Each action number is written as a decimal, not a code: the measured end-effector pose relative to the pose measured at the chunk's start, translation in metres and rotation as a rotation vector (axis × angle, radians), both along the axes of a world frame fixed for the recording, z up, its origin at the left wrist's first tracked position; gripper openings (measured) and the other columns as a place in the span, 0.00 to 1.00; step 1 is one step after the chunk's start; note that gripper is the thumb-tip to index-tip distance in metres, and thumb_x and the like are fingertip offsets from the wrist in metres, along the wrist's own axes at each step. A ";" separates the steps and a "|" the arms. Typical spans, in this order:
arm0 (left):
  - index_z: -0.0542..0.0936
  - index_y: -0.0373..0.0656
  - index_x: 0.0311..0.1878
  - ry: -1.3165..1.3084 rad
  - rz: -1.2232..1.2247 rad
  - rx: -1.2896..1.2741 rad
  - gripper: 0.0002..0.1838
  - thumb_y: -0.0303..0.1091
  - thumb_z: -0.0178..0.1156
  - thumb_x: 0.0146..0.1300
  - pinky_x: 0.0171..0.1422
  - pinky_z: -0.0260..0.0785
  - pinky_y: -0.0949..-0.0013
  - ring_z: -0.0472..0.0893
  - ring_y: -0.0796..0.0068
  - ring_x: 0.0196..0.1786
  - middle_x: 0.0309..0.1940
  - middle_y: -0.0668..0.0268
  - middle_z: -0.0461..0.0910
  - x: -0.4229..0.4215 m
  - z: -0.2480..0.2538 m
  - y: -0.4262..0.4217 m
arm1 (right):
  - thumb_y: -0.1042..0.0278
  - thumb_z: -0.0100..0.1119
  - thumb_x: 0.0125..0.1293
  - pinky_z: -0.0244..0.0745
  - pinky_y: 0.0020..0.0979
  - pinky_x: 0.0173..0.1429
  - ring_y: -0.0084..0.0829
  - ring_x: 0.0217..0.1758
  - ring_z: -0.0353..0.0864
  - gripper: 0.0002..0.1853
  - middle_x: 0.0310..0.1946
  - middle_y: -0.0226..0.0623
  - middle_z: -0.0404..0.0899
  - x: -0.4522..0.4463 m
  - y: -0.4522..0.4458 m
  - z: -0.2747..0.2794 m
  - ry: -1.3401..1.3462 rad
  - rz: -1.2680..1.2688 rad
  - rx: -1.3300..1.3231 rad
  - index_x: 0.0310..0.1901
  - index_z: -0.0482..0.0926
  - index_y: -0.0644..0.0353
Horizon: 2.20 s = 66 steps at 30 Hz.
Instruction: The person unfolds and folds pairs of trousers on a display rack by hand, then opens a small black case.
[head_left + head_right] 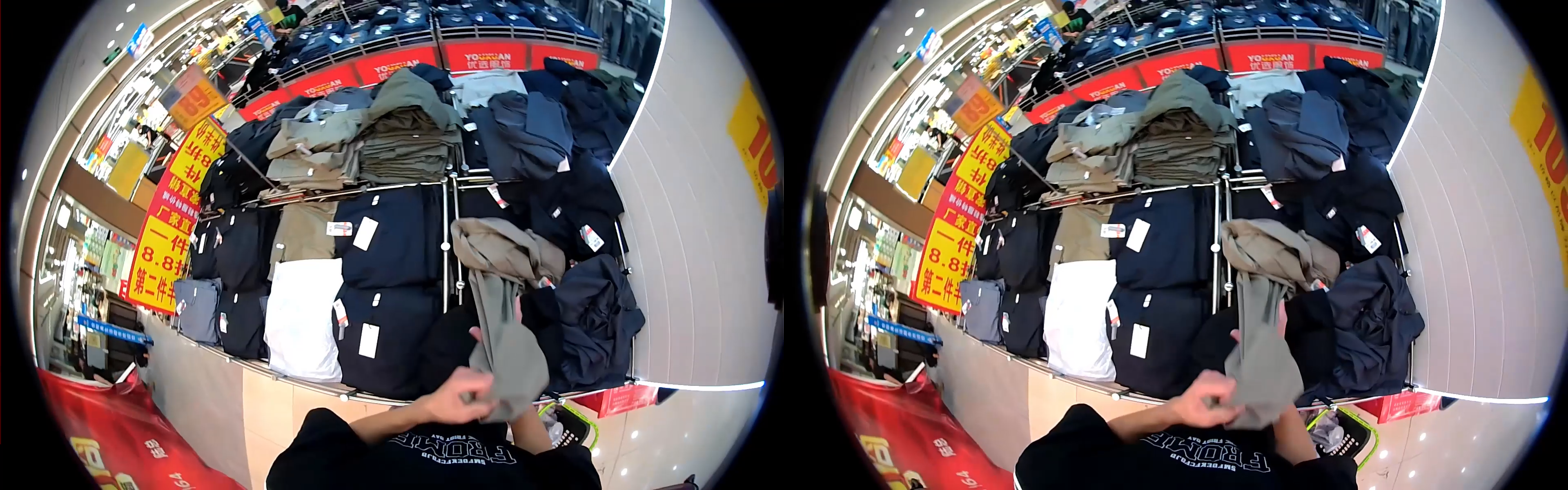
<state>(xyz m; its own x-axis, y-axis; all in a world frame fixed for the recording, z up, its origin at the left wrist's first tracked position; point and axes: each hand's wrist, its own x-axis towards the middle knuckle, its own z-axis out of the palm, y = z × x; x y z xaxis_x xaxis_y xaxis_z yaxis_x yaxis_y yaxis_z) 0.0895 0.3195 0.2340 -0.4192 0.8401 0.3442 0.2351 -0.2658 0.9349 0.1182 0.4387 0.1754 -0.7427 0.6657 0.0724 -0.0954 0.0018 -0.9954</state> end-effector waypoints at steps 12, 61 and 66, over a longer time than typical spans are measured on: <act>0.70 0.41 0.34 -0.801 0.009 0.033 0.14 0.35 0.65 0.54 0.43 0.65 0.74 0.72 0.79 0.35 0.31 0.69 0.71 0.006 -0.042 -0.167 | 0.43 0.40 0.72 0.72 0.35 0.51 0.40 0.47 0.79 0.30 0.48 0.50 0.79 -0.028 -0.100 0.068 0.589 0.197 0.282 0.47 0.76 0.69; 0.66 0.40 0.63 -1.042 0.093 -0.129 0.29 0.32 0.58 0.57 0.63 0.65 0.62 0.72 0.64 0.59 0.57 0.58 0.73 0.015 -0.135 -0.328 | 0.40 0.50 0.65 0.59 0.38 0.70 0.41 0.66 0.66 0.38 0.64 0.48 0.64 0.022 -0.276 0.046 0.247 0.820 -0.839 0.65 0.63 0.66; 0.68 0.42 0.61 0.133 0.317 -0.410 0.26 0.35 0.58 0.58 0.61 0.67 0.61 0.74 0.63 0.57 0.55 0.58 0.74 0.018 -0.107 -0.326 | 0.40 0.49 0.66 0.61 0.38 0.68 0.42 0.66 0.66 0.38 0.63 0.51 0.65 0.042 -0.309 0.083 0.256 1.054 -0.849 0.64 0.64 0.67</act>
